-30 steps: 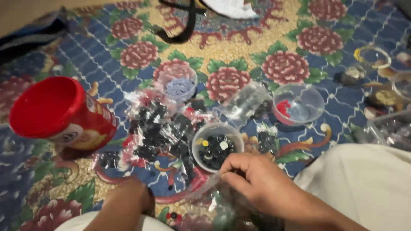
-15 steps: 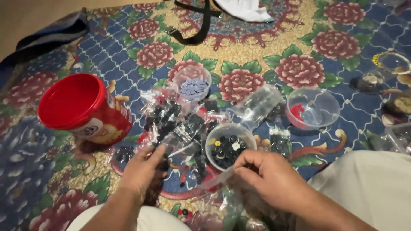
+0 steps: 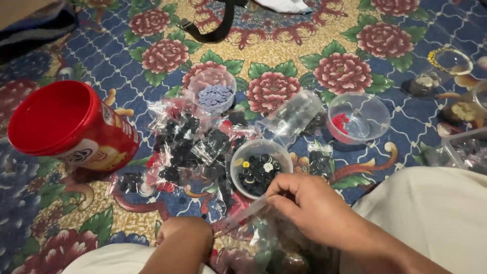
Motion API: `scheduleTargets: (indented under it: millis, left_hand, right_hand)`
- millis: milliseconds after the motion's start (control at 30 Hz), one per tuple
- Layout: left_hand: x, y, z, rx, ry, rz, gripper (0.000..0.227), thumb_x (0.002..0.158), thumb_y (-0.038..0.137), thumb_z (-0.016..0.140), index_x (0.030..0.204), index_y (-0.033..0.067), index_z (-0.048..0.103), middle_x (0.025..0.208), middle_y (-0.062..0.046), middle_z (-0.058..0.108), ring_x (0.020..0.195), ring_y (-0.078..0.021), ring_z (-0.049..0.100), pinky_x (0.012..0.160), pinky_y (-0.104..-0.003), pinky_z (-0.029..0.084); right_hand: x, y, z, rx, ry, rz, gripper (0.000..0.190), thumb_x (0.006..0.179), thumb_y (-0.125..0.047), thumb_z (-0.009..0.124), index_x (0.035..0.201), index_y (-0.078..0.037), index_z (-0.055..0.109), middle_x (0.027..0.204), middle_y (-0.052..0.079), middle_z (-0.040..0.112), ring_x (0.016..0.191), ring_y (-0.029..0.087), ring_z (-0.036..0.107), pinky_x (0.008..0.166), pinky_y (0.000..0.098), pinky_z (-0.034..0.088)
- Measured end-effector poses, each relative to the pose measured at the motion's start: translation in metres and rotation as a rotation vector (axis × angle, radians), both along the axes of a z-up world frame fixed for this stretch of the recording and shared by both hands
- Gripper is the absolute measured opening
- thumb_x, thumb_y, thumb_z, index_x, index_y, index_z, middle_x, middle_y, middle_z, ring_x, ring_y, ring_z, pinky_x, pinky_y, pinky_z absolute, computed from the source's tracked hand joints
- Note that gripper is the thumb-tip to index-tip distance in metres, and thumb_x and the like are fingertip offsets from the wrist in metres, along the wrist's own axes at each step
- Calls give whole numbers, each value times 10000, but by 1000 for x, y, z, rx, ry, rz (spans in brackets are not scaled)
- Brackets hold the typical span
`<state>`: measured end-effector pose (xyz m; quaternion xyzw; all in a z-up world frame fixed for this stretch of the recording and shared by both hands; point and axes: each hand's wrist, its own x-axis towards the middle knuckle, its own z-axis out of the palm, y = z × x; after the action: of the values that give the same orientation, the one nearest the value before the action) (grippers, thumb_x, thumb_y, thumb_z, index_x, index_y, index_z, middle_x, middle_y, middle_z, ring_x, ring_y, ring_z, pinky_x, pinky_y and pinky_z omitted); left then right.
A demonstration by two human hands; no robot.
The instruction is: Sorting and transferring black buttons from plastic bags into a small plastic bowl while sitting on the floor.
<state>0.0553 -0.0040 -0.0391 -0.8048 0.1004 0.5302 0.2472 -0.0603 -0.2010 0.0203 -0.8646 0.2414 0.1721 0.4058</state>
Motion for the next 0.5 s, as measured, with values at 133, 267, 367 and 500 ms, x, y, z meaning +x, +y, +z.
scheduleTargets:
  millis: [133, 267, 367, 500]
  left_hand:
    - [1, 2, -3, -34, -43, 2, 561, 896, 379, 696, 1425, 223, 596, 1496, -17, 571, 1374, -274, 561, 1046, -453, 514]
    - [5, 7, 0, -52, -94, -14, 435, 971, 269, 642, 1399, 191, 625, 1465, -30, 598, 1349, -263, 583, 1022, -438, 534]
    - [8, 3, 48, -79, -155, -3, 412, 972, 256, 625, 1377, 183, 630, 1441, -39, 608, 1330, -269, 594, 1019, -441, 536]
    - [-28, 21, 21, -194, -185, 29, 369, 973, 231, 592, 1333, 167, 640, 1392, -56, 629, 1293, -280, 615, 1014, -445, 541]
  right_hand:
    - [8, -1, -1, -26, -51, 30, 142, 942, -295, 679, 882, -257, 802, 798, -98, 777, 664, 77, 625, 645, 271, 439]
    - [15, 2, -1, -38, -111, 44, 139, 931, -311, 674, 882, -273, 798, 812, -109, 782, 684, 76, 638, 656, 281, 442]
    - [19, 7, 3, -5, -121, -3, 147, 936, -299, 680, 874, -252, 805, 806, -96, 777, 683, 81, 631, 664, 277, 441]
    - [14, 0, -2, -11, -65, -72, 163, 945, -281, 689, 862, -219, 815, 798, -77, 769, 682, 88, 621, 676, 272, 439]
